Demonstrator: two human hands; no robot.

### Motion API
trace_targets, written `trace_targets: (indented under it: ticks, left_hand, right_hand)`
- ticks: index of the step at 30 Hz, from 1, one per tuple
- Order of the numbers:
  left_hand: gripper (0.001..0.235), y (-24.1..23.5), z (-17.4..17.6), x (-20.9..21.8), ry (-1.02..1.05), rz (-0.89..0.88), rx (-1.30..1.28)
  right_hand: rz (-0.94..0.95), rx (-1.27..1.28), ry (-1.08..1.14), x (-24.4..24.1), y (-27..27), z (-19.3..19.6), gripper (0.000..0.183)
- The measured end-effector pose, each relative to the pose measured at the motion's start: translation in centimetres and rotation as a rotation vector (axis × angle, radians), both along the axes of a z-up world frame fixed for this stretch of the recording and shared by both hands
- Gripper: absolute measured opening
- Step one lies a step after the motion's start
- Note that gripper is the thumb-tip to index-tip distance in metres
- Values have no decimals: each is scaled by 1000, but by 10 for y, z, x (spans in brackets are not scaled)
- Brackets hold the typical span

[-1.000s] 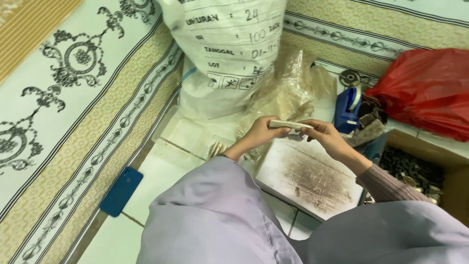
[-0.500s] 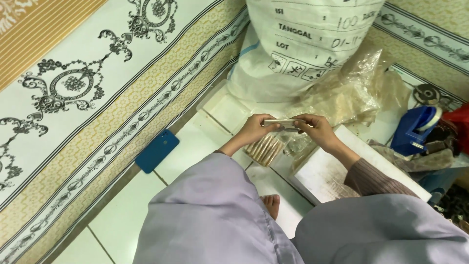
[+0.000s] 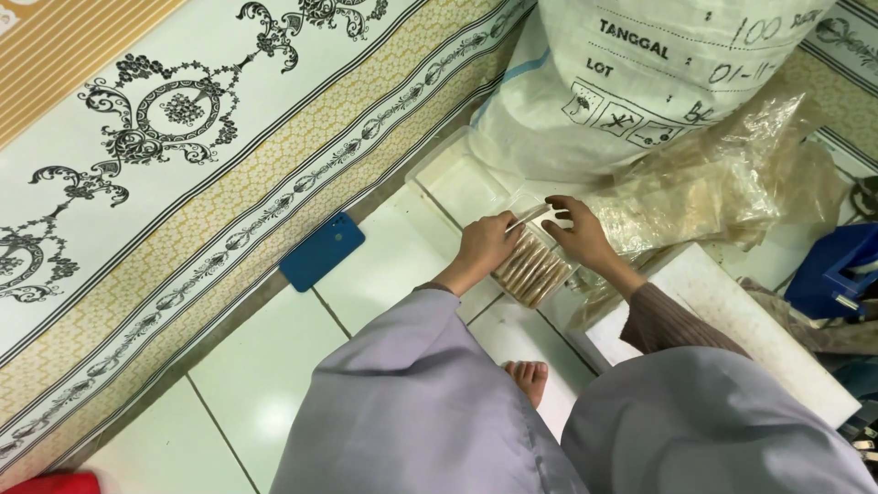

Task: The person is sorting and packaging small metal components like pins and washers into bags and trays while sitting on the floor.

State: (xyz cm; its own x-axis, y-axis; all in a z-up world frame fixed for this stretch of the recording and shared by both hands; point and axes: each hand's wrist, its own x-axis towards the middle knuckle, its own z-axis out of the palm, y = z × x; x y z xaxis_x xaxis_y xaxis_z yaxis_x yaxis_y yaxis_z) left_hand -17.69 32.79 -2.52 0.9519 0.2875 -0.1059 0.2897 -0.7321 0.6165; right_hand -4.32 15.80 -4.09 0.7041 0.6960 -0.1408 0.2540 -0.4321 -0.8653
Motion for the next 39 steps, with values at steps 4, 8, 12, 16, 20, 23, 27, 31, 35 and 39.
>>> trace_targets:
  ticks: [4,8,12,16,20,23,27,31,35,39]
  left_hand:
    - [30,4,-62,6,-7,39,43]
    - [27,13,-103,10,32,17,216]
    - [25,17,-104,9,49,-1,231]
    - [20,4,-114,-4,-22,-70,273]
    - [19,-6,-143,-6,18,-142,334]
    - [25,-1,-140,-6,69,-122,194]
    - [63,0,-70,-13,230,-136,-64]
    - [76,-6,-32,-20,402,-250,-52]
    - [95,6,-83,-2,424,-137,-154]
    - [122,9,-86,11,506,-58,-252]
  right_hand:
    - [83,-145,106,-16,1,-14,58]
    - [253,-291,83,-22,-10,-53,57]
    - [326,-395,-41,-43,-15,-45,60]
    - [345,-450,-101,-47,-18,-65,64]
    - [434,-505,-257,-51,-21,-65,67]
    - [451,-504,-308,-55,-23,-62,67]
    - [383,-535,-397,-55,-25,-48,78]
    - [308,-527,-382,-31,-36,-60,79]
    - [314,-471,-284,-21,-50,-70,67]
    - [354,-459,-311,-16,-52,-87,57]
